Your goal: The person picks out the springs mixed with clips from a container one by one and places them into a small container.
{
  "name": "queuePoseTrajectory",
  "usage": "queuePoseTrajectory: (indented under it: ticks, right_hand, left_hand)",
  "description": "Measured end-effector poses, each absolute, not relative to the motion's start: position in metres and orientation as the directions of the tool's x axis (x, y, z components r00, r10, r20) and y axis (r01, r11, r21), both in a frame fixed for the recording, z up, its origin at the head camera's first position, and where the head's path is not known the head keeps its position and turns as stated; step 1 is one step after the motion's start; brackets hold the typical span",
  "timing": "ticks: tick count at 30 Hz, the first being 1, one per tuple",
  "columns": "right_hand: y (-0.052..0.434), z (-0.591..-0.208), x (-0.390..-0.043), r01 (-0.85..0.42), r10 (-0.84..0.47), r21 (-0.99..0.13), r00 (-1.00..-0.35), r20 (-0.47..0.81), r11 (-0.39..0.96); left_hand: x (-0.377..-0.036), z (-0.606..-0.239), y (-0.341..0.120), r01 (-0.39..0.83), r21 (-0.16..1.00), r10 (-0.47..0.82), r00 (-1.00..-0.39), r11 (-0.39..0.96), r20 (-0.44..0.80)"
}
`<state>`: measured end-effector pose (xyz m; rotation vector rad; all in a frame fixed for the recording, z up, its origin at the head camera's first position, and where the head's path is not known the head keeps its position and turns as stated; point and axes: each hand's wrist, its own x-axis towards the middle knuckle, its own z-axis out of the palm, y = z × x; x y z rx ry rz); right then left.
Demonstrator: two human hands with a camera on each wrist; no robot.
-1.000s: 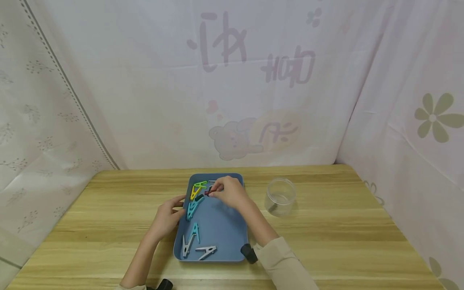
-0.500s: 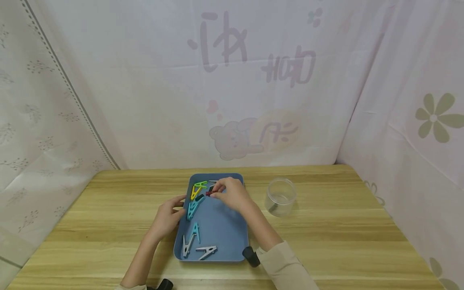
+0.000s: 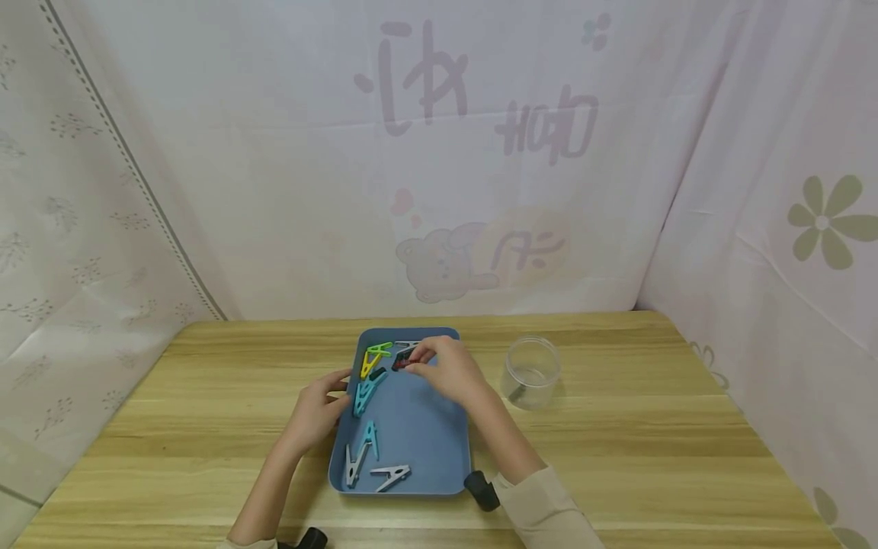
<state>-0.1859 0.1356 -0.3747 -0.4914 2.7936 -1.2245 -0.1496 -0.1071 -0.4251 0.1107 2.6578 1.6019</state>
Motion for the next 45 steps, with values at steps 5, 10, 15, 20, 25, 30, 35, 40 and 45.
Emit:
queuePoseTrajectory:
  ticks: [5, 10, 15, 20, 25, 30, 35, 40, 45]
  right_hand:
    - [0.137, -0.374, -0.184, -0.258, -0.288, -0.718, -0.954, 0.084, 0.646]
    - [0.14, -0.374, -0.182, -0.25, -0.271, -0.719, -0.958, 0.089, 0.649]
    - [0.143, -0.372, -0.18, -0.238, -0.255, -0.727, -0.963, 0.089, 0.644]
    - [0.144, -0.372, -0.176, -0.236, -0.243, -0.723, -0.965, 0.097, 0.649]
    - [0.144, -0.371, -0.173, -0.222, -0.226, -0.725, -0.97, 0.093, 0.652]
    - [0.145, -0.37, -0.169, -0.22, -0.218, -0.728, -0.971, 0.099, 0.649]
    - [0.147, -0.369, -0.167, -0.207, -0.208, -0.736, -0.974, 0.092, 0.645]
    - [0.15, -0.37, -0.167, -0.203, -0.183, -0.744, -0.977, 0.11, 0.636]
    - [0.153, -0.37, -0.166, -0.211, -0.163, -0.74, -0.977, 0.137, 0.639]
  left_hand:
    - [-0.149, -0.425, -0.108, 0.042, 0.88, 0.075, -0.997, 0.473, 0.007]
    - [-0.149, -0.425, -0.108, 0.045, 0.879, 0.074, -0.997, 0.475, 0.011]
    - [-0.148, -0.425, -0.107, 0.044, 0.881, 0.078, -0.997, 0.471, 0.008]
    - [-0.147, -0.426, -0.108, 0.046, 0.879, 0.079, -0.997, 0.474, 0.01]
    - [-0.146, -0.427, -0.108, 0.051, 0.879, 0.085, -0.996, 0.475, 0.011]
    - [-0.145, -0.427, -0.109, 0.055, 0.881, 0.093, -0.996, 0.47, 0.013]
    - [-0.146, -0.426, -0.11, 0.062, 0.88, 0.098, -0.995, 0.47, 0.018]
    - [-0.146, -0.426, -0.11, 0.065, 0.878, 0.099, -0.995, 0.474, 0.02]
    - [-0.148, -0.427, -0.108, 0.064, 0.874, 0.092, -0.996, 0.482, 0.022]
